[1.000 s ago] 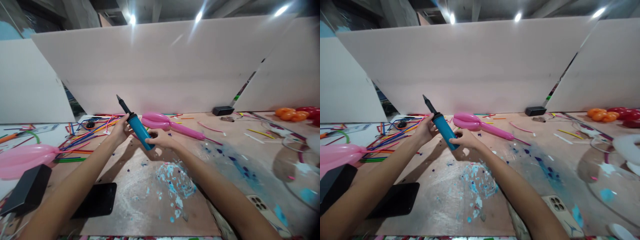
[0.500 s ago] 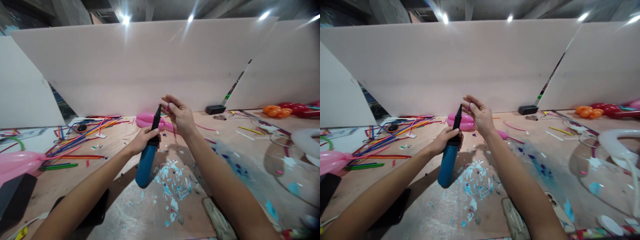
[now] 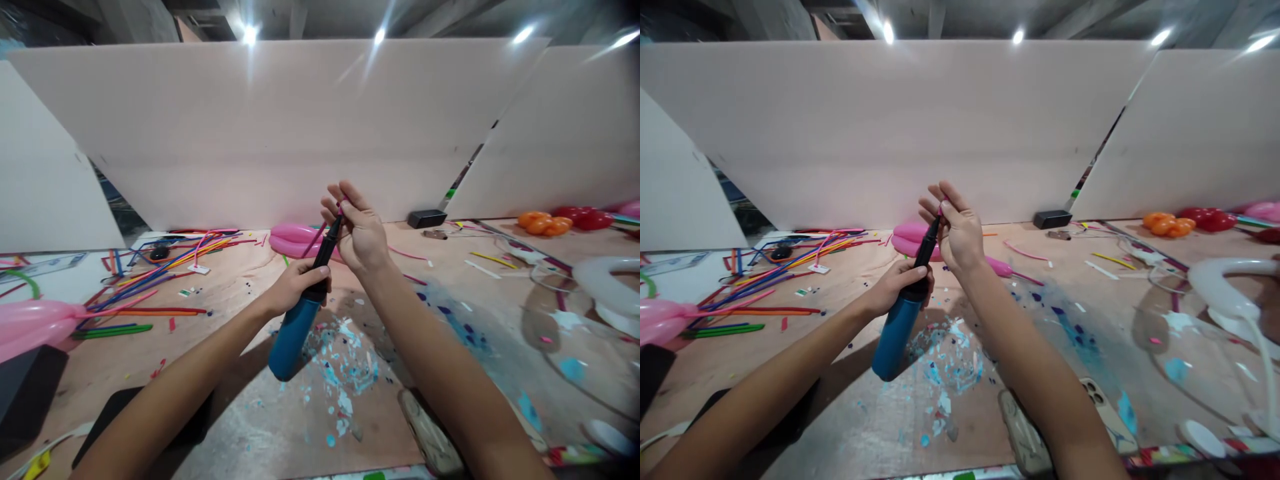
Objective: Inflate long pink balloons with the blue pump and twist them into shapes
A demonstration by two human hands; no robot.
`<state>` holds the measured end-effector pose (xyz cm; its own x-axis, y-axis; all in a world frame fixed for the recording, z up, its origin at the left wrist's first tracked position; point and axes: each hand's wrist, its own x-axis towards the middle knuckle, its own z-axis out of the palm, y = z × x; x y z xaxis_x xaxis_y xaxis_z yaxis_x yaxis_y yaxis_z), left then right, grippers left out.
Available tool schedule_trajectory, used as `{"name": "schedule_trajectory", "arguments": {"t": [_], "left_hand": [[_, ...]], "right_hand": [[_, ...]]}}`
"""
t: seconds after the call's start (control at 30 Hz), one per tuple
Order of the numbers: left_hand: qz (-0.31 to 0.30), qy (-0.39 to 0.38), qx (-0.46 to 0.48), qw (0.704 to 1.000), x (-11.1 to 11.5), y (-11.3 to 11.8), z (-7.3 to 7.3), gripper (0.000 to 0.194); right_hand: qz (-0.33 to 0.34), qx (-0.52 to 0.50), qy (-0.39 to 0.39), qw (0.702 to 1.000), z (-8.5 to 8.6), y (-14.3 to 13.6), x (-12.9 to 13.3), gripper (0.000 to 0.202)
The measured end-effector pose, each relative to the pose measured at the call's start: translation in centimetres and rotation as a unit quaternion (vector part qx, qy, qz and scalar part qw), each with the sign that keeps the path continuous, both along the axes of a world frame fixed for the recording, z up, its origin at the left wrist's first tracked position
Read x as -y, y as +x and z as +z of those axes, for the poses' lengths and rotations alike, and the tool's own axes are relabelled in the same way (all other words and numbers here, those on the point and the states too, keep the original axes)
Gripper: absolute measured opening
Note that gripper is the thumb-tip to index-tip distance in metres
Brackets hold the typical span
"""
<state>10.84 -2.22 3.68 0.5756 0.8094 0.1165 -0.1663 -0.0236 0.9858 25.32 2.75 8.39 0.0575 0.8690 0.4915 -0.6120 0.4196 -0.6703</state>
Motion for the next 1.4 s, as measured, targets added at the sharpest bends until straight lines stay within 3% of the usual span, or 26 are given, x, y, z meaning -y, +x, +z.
{"name": "schedule_trajectory", "arguments": {"t": [0.43, 0.93, 1.23, 1.4], "left_hand": [[-0.013, -0.001, 0.022, 1.000, 0.2, -0.3, -0.2, 0.033], [0.002, -0.013, 0.043, 0.999, -0.2, -0.6, -0.7, 0.034], [0.018, -0.013, 0.075, 0.997, -0.4, -0.6, -0.9, 0.031], [0.019, -0.012, 0.067, 0.997, -0.2, -0.8, -0.9, 0.033]], "right_hand": [[-0.012, 0.035, 0.015, 0.999, 0.1, -0.1, 0.4, 0.027], [0.020, 0.035, 0.062, 0.997, 0.2, -0.9, 1.5, 0.028], [0.094, 0.110, 0.051, 0.988, -0.5, -0.2, 0.9, 0.042], [0.108, 0.108, 0.025, 0.988, -0.5, 0.0, 0.6, 0.031]]}}
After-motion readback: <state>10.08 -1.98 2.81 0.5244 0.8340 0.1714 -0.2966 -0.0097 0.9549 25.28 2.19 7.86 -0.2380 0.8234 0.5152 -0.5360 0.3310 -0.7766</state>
